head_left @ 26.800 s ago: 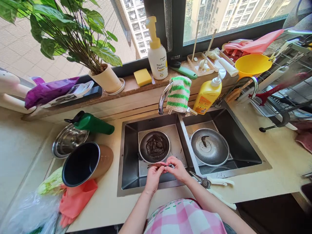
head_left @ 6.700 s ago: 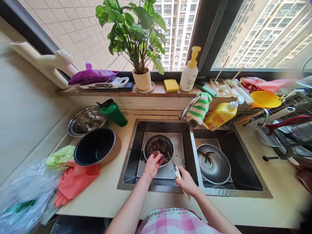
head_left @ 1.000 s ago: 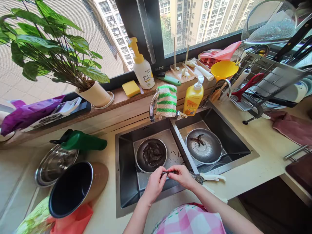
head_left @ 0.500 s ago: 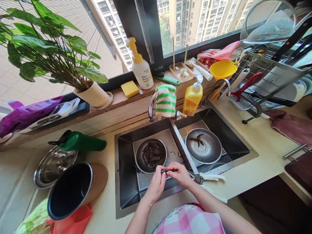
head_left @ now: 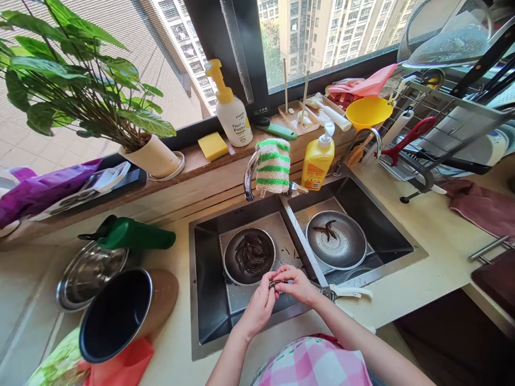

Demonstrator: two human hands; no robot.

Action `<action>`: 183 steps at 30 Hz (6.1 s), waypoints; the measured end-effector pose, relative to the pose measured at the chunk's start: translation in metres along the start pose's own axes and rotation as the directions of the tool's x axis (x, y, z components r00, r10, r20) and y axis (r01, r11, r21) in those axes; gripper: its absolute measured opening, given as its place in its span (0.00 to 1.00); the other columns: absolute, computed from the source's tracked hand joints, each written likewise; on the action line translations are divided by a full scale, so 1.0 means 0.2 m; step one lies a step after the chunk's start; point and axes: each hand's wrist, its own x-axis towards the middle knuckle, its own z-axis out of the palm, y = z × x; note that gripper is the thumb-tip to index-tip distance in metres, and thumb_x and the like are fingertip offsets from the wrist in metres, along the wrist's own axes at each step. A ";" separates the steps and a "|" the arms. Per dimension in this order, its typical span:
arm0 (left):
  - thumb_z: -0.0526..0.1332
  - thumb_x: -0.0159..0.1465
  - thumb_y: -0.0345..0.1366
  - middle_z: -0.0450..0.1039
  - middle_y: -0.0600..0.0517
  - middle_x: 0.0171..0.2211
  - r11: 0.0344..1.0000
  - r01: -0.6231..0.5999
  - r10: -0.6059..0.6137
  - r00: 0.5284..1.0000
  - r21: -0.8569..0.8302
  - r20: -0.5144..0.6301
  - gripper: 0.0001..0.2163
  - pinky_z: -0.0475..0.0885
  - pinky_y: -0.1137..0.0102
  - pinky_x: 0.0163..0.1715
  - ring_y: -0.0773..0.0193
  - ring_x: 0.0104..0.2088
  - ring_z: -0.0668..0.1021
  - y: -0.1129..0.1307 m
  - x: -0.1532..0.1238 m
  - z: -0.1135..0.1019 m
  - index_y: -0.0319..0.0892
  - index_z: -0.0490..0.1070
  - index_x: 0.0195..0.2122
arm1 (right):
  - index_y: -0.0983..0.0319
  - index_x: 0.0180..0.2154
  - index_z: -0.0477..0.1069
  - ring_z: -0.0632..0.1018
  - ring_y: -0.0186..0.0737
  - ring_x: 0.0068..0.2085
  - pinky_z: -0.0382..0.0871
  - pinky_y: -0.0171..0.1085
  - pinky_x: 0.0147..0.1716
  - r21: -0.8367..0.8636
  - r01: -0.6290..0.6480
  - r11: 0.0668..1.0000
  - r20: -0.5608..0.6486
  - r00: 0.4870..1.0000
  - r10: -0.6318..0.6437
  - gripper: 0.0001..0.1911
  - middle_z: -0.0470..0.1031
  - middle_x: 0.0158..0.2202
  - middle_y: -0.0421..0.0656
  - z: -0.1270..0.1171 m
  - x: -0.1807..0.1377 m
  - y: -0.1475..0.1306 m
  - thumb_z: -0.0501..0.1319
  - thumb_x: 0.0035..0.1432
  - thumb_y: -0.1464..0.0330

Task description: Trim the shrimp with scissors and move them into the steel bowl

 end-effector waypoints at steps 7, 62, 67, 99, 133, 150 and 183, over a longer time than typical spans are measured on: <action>0.44 0.65 0.38 0.66 0.48 0.34 1.000 -0.008 0.008 1.000 -0.015 0.009 0.17 0.65 0.66 0.39 0.64 0.34 0.69 0.00 0.01 0.01 0.40 0.54 0.54 | 0.59 0.27 0.77 0.72 0.38 0.38 0.66 0.38 0.41 0.176 -0.029 0.984 0.044 0.999 0.022 0.11 0.70 0.28 0.41 0.02 -0.02 0.00 0.63 0.48 0.59; 0.51 0.60 0.35 0.72 0.51 0.32 0.977 0.030 -0.012 0.996 0.213 -0.083 0.07 0.64 0.71 0.33 0.64 0.33 0.72 0.00 0.04 -0.06 0.42 0.66 0.37 | 0.64 0.32 0.73 0.71 0.34 0.31 0.65 0.33 0.34 0.025 -0.094 0.995 0.109 0.990 0.090 0.09 0.73 0.29 0.40 -0.02 -0.02 -0.02 0.61 0.48 0.66; 0.50 0.60 0.36 0.72 0.51 0.32 0.973 0.016 0.000 0.997 0.229 -0.072 0.07 0.64 0.72 0.33 0.64 0.32 0.72 0.02 0.04 -0.06 0.42 0.66 0.36 | 0.63 0.28 0.73 0.71 0.32 0.29 0.63 0.30 0.30 -0.201 -0.005 0.980 0.041 0.999 0.014 0.05 0.73 0.26 0.39 0.00 -0.01 0.00 0.58 0.48 0.71; 0.53 0.58 0.33 0.72 0.51 0.35 0.971 -0.019 0.047 0.993 0.240 -0.110 0.08 0.67 0.69 0.36 0.63 0.35 0.73 0.01 0.02 -0.08 0.44 0.67 0.38 | 0.62 0.26 0.67 0.66 0.31 0.27 0.56 0.28 0.26 -0.494 0.106 0.863 0.036 0.994 -0.102 0.07 0.67 0.24 0.38 -0.02 -0.02 0.01 0.53 0.43 0.77; 0.52 0.59 0.37 0.68 0.53 0.30 0.980 0.003 0.045 0.970 0.197 -0.238 0.06 0.65 0.73 0.31 0.65 0.31 0.71 0.01 0.00 -0.14 0.43 0.64 0.34 | 0.60 0.39 0.70 0.73 0.41 0.38 0.63 0.35 0.36 -0.876 -0.073 0.477 -0.004 0.989 0.146 0.11 0.70 0.36 0.46 -0.12 0.05 0.00 0.55 0.54 0.75; 0.51 0.61 0.35 0.64 0.54 0.30 0.995 -0.088 0.094 0.983 0.049 -0.155 0.04 0.64 0.73 0.32 0.67 0.31 0.68 0.00 0.04 -0.07 0.42 0.62 0.35 | 0.58 0.37 0.73 0.72 0.37 0.40 0.64 0.36 0.42 -0.303 0.217 0.928 0.039 0.976 -0.215 0.10 0.74 0.36 0.42 -0.06 -0.01 -0.06 0.63 0.50 0.67; 0.51 0.61 0.37 0.63 0.54 0.30 0.995 -0.042 0.031 0.993 -0.093 -0.116 0.05 0.65 0.72 0.33 0.67 0.31 0.69 -0.06 0.04 0.01 0.42 0.59 0.36 | 0.61 0.31 0.76 0.73 0.36 0.35 0.66 0.35 0.36 -0.125 0.191 0.974 0.010 0.982 -0.191 0.08 0.74 0.30 0.43 -0.03 -0.01 -0.05 0.62 0.51 0.64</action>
